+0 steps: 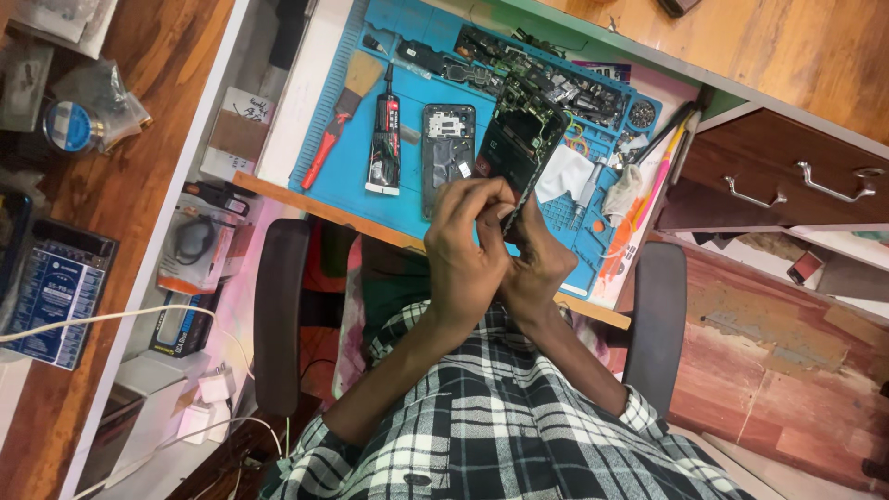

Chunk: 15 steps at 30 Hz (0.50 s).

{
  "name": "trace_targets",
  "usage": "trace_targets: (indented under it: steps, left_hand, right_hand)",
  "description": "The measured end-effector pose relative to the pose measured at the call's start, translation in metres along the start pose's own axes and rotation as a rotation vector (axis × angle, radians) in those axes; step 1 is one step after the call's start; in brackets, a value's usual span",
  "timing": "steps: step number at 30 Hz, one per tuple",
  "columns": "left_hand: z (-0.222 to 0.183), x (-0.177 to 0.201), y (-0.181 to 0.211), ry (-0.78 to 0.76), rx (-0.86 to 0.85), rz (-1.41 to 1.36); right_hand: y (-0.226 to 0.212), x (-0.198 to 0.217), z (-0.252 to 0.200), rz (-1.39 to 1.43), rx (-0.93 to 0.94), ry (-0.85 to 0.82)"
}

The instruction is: The person applies rubber bands to a mobile phone, then disassembles another device by prying internal components and handling the battery and circuit board by hand and with a small tool.

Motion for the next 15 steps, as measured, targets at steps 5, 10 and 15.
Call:
trace_targets:
  steps: [5, 10, 15]
  left_hand:
    - [0.002, 0.003, -0.006, 0.024, 0.042, -0.120]
    - [0.009, 0.003, -0.009, -0.008, 0.000, -0.148]
    - [0.011, 0.000, 0.001, 0.045, -0.079, 0.263]
  right_hand:
    - [0.002, 0.001, -0.001, 0.024, -0.073, 0.035]
    - [-0.003, -0.001, -0.001, -0.002, -0.024, 0.005]
    - [-0.008, -0.003, -0.006, -0.103, 0.069, 0.027]
Point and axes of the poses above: each hand's wrist, its own z-axis towards the middle knuckle, its own x-axis out of the back of the hand, y = z × x, the point moved 9 cm from there along z, towards the middle knuckle, and after that the axes turned 15 degrees about -y, right-handed, at the moved point
